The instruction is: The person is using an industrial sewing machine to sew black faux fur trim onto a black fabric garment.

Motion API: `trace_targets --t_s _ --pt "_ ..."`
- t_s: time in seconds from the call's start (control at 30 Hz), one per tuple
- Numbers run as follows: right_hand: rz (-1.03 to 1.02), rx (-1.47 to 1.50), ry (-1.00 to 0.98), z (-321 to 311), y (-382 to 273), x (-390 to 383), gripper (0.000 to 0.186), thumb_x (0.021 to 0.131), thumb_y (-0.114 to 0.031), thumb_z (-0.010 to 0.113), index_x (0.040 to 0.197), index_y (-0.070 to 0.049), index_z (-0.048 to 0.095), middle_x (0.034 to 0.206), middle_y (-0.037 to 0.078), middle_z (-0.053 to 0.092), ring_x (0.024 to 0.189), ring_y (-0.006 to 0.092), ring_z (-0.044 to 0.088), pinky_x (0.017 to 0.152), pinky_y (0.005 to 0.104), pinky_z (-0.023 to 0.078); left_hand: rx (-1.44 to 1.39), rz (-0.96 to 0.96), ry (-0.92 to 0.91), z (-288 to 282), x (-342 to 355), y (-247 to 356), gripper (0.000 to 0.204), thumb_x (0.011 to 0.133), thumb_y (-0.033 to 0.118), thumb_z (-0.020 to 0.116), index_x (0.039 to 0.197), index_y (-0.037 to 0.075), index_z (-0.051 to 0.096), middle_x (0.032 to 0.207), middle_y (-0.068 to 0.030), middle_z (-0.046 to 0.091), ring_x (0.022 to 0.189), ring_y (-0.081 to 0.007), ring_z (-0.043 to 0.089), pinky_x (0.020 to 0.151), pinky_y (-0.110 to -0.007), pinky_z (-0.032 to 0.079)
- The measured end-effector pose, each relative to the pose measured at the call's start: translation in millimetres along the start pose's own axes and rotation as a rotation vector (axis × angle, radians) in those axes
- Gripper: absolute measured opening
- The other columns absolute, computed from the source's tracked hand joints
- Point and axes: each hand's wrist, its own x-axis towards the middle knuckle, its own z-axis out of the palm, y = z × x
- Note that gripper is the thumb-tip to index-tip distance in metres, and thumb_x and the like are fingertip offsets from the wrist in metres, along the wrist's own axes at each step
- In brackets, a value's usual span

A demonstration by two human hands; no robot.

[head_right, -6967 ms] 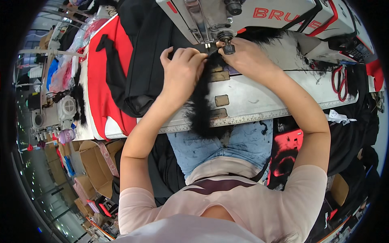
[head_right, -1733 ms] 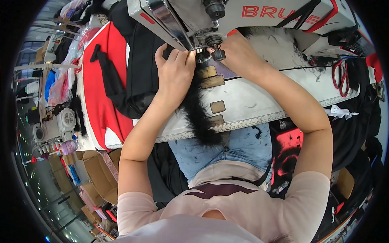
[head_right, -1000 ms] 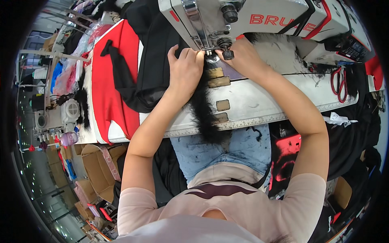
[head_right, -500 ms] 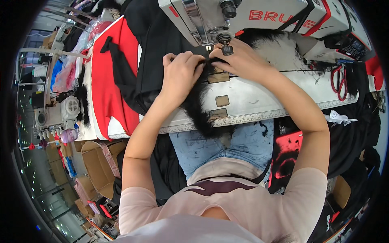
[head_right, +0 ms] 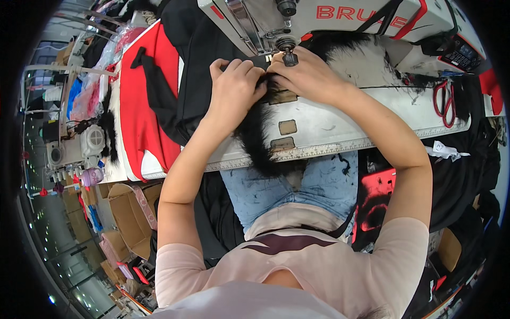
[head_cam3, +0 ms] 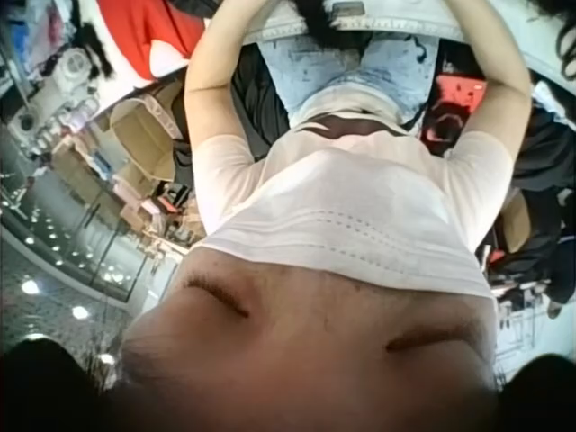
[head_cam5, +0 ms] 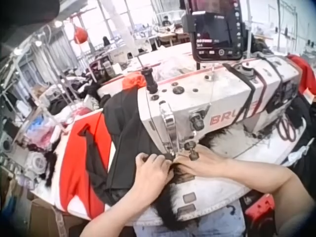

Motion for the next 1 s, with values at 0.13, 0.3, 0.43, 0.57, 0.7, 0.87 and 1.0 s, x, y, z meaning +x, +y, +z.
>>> trace_targets --t_s 0.13,0.3,0.43,0.57,0.7,0.87,1.0 --pt "-0.061 -0.114 -0.027 -3.7 -0.9 0.0 0.025 0.083 -0.016 0.071 0.105 -0.006 0.062 0.102 0.007 0.059 0.097 0.0278 0.061 0.085 0.0392 0.051 -0.446 -0.208 -0.159 -6.4 3.6 -11.8 0.019 0.088 0.021 0.067 0.093 0.002 0.070 0.076 -0.0073 0.058 0.078 -0.0230 0.058 0.092 -0.039 0.033" --pt "-0.153 -0.296 0.006 6.8 -0.8 0.4 0.032 0.079 -0.017 0.073 0.106 -0.005 0.062 0.102 0.007 0.058 0.099 0.0245 0.060 0.087 0.0369 0.052 -0.561 -0.315 -0.253 -3.4 2.2 -17.3 0.023 0.091 0.022 0.065 0.096 0.002 0.072 0.086 -0.0105 0.067 0.090 -0.0260 0.063 0.093 -0.042 0.032" --pt "-0.193 -0.393 -0.053 4.5 -3.8 2.9 0.037 0.074 -0.017 0.073 0.106 -0.003 0.062 0.098 0.006 0.056 0.097 0.0227 0.059 0.088 0.0352 0.052 -0.624 -0.347 -0.312 -5.0 5.4 -19.6 0.026 0.093 0.024 0.063 0.100 0.000 0.072 0.092 -0.0123 0.069 0.092 -0.0267 0.064 0.095 -0.041 0.031" --pt "-0.215 -0.420 0.004 7.9 -1.8 1.1 0.035 0.073 -0.016 0.073 0.105 -0.003 0.062 0.095 0.005 0.055 0.095 0.0208 0.058 0.087 0.0338 0.051 -0.640 -0.328 -0.286 -11.9 4.1 -17.1 0.024 0.091 0.024 0.066 0.098 0.002 0.073 0.087 -0.0099 0.068 0.090 -0.0255 0.063 0.095 -0.041 0.030" --pt "-0.207 -0.302 0.019 7.9 0.0 0.4 0.032 0.074 -0.014 0.072 0.103 -0.003 0.063 0.092 0.003 0.055 0.094 0.0199 0.058 0.086 0.0331 0.052 -0.286 -0.181 -0.141 -16.4 -0.7 -4.6 0.019 0.086 0.024 0.072 0.095 0.007 0.072 0.085 -0.0044 0.063 0.087 -0.0201 0.062 0.094 -0.041 0.035" --pt "-0.213 -0.175 -0.051 2.2 2.7 -1.4 0.033 0.076 -0.009 0.067 0.108 -0.003 0.063 0.094 0.004 0.056 0.094 0.0208 0.058 0.085 0.0340 0.052 -0.182 -0.107 0.010 -12.8 -18.8 2.9 0.013 0.086 0.020 0.068 0.096 0.012 0.071 0.097 0.0012 0.065 0.091 -0.0181 0.062 0.089 -0.044 0.039" --pt "-0.247 -0.250 -0.083 -9.9 7.3 -10.0 0.042 0.076 -0.009 0.062 0.118 -0.005 0.063 0.100 0.006 0.058 0.098 0.0226 0.060 0.085 0.0355 0.052 -0.087 -0.310 0.066 -4.9 -49.2 -1.5 0.028 0.087 0.015 0.064 0.115 0.008 0.067 0.121 -0.0047 0.066 0.104 -0.0181 0.061 0.081 -0.045 0.042"
